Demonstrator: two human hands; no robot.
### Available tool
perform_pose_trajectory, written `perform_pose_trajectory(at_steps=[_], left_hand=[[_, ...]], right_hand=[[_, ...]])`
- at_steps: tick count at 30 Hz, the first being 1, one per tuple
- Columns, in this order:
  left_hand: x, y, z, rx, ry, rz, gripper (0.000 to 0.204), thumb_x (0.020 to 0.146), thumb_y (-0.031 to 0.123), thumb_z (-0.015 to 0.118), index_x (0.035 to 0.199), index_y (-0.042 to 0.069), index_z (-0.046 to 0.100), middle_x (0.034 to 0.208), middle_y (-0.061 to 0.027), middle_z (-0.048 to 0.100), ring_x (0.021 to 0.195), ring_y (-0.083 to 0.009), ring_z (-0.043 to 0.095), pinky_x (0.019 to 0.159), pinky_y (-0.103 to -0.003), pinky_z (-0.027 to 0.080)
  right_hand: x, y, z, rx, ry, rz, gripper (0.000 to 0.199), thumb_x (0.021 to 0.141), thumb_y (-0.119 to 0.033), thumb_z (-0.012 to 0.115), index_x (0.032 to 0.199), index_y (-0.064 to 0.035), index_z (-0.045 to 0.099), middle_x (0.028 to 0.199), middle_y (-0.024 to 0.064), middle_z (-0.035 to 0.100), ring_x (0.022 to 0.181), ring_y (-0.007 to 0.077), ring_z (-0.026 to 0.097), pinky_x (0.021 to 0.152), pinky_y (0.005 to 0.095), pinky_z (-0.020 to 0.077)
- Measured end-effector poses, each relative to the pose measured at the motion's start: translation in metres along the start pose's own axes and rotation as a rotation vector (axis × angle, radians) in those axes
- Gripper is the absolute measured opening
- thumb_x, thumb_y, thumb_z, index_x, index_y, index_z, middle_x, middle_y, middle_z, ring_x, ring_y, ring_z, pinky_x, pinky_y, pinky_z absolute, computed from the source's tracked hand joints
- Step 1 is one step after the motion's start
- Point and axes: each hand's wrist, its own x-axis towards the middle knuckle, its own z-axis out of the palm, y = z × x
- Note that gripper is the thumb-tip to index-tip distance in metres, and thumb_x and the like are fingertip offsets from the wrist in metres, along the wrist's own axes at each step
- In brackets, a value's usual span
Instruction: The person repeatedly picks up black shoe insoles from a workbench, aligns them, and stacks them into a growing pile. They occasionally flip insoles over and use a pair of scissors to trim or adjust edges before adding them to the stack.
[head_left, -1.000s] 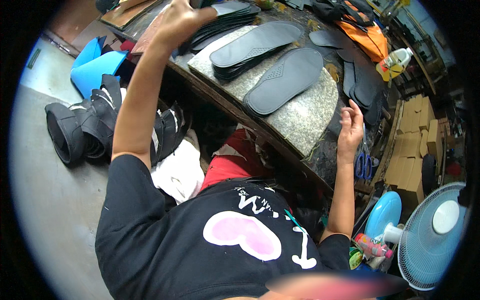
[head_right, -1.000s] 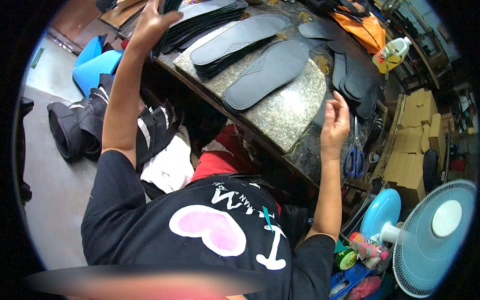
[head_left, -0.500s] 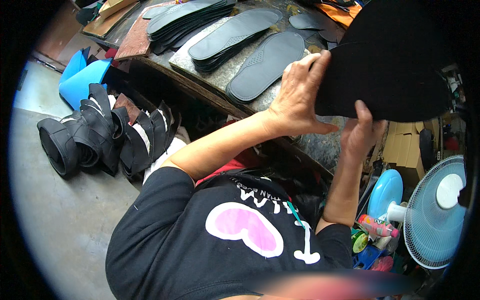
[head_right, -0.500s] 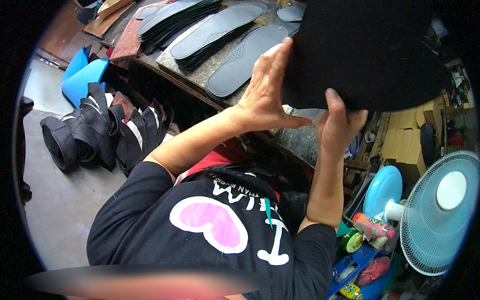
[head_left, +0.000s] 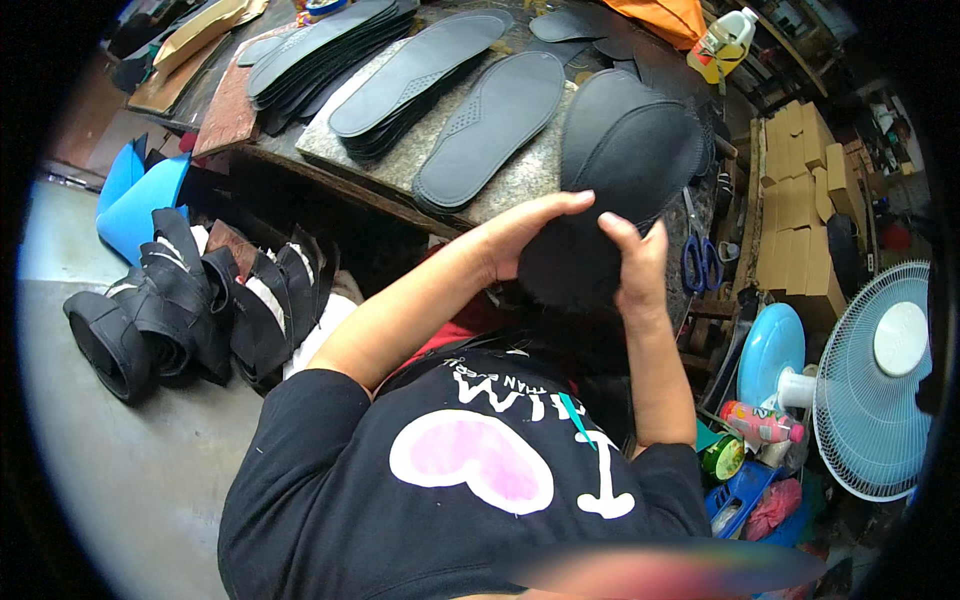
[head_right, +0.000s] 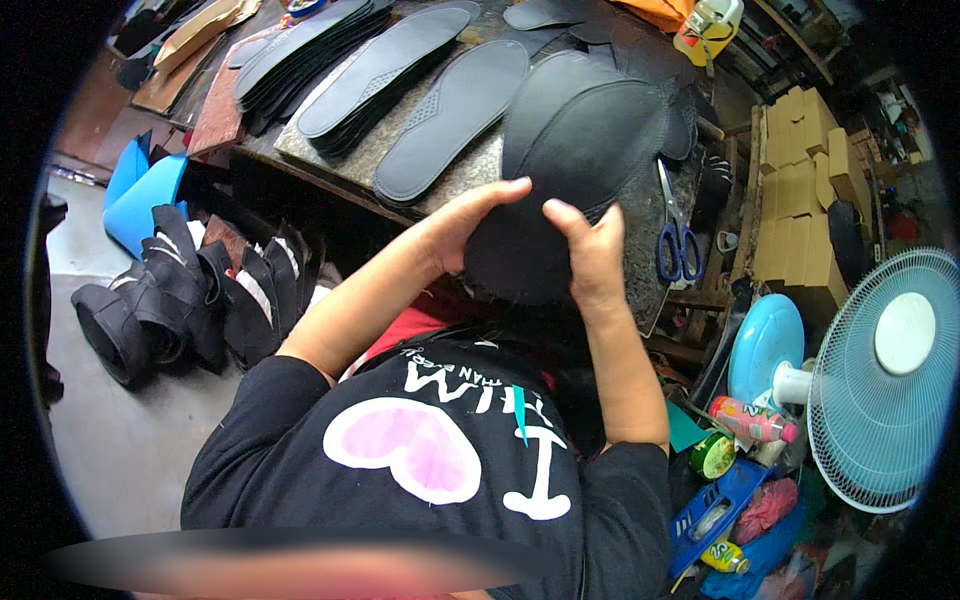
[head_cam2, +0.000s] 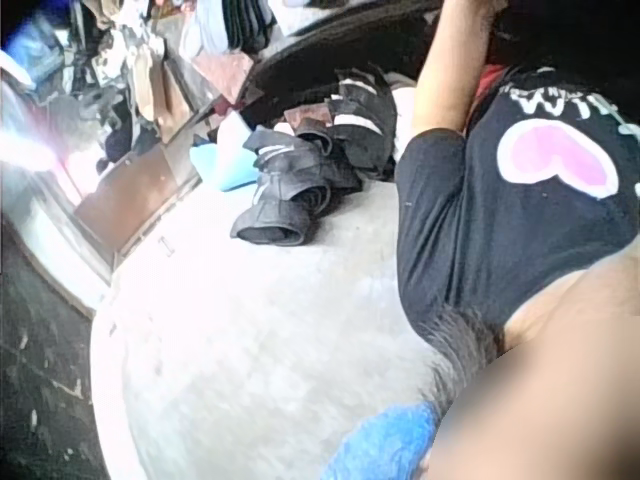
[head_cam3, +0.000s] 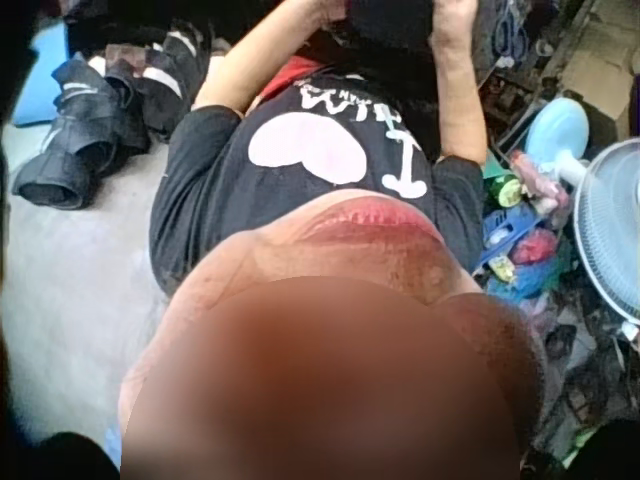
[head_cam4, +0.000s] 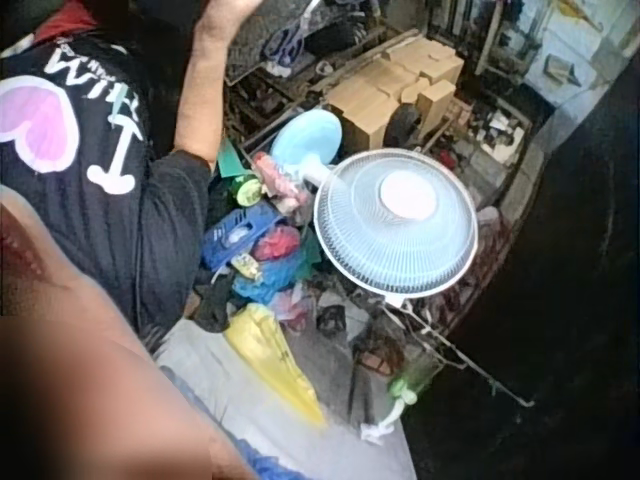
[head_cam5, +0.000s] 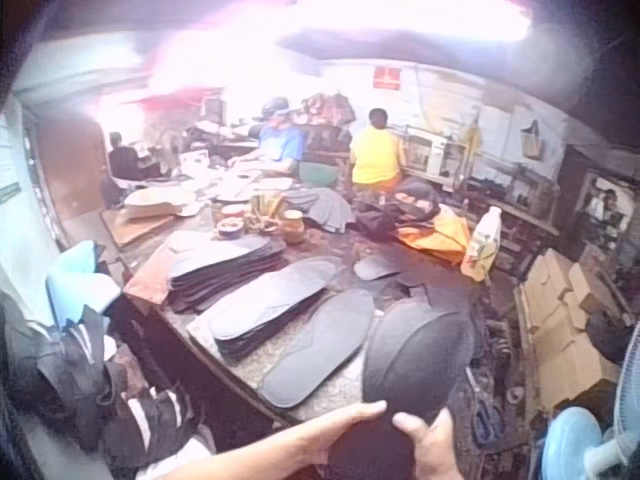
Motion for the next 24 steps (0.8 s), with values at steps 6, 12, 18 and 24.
perform_pose_trajectory(at_steps=[6,12,18,24], left_hand=[[0.003,-0.02,-0.008,-0.006,-0.013,-0.084,0.043,0.081,0.022,0.064,0.116,-0.001,0.057,0.102,-0.0136,0.066,0.084,-0.022,0.067,0.078,-0.035,0.056],[-0.004,-0.024,-0.015,0.128,-0.097,0.014,0.049,0.082,0.02,0.063,0.126,0.0,0.051,0.11,-0.0144,0.064,0.099,-0.0234,0.064,0.088,-0.038,0.052],[-0.01,-0.023,-0.02,-0.098,-0.192,-0.084,0.059,0.082,0.03,0.06,0.13,-0.003,0.05,0.126,-0.0185,0.058,0.108,-0.0283,0.062,0.095,-0.042,0.049],[-0.022,-0.019,-0.007,0.106,-0.022,0.135,0.059,0.073,0.013,0.07,0.126,-0.003,0.048,0.11,-0.0163,0.062,0.098,-0.0253,0.064,0.09,-0.039,0.052]], right_hand=[[-0.013,0.007,-0.018,-0.301,0.005,-0.118,0.061,0.079,-0.013,0.075,0.129,0.0026,0.043,0.121,0.0126,0.057,0.111,0.0197,0.055,0.097,0.0326,0.0431],[-0.032,-0.008,-0.023,-0.259,0.035,-0.173,0.044,0.085,-0.009,0.07,0.121,0.0013,0.048,0.116,0.0102,0.058,0.107,0.0169,0.056,0.095,0.0305,0.0427],[-0.044,-0.011,-0.021,-0.371,0.069,-0.056,0.037,0.086,-0.008,0.068,0.117,-0.0011,0.047,0.098,0.0065,0.063,0.082,0.0087,0.06,0.065,0.0196,0.0476],[-0.047,-0.008,-0.02,-0.183,0.148,-0.018,0.041,0.087,-0.005,0.066,0.12,-0.0019,0.043,0.093,0.0094,0.066,0.065,0.0073,0.06,0.047,0.0179,0.0452]])
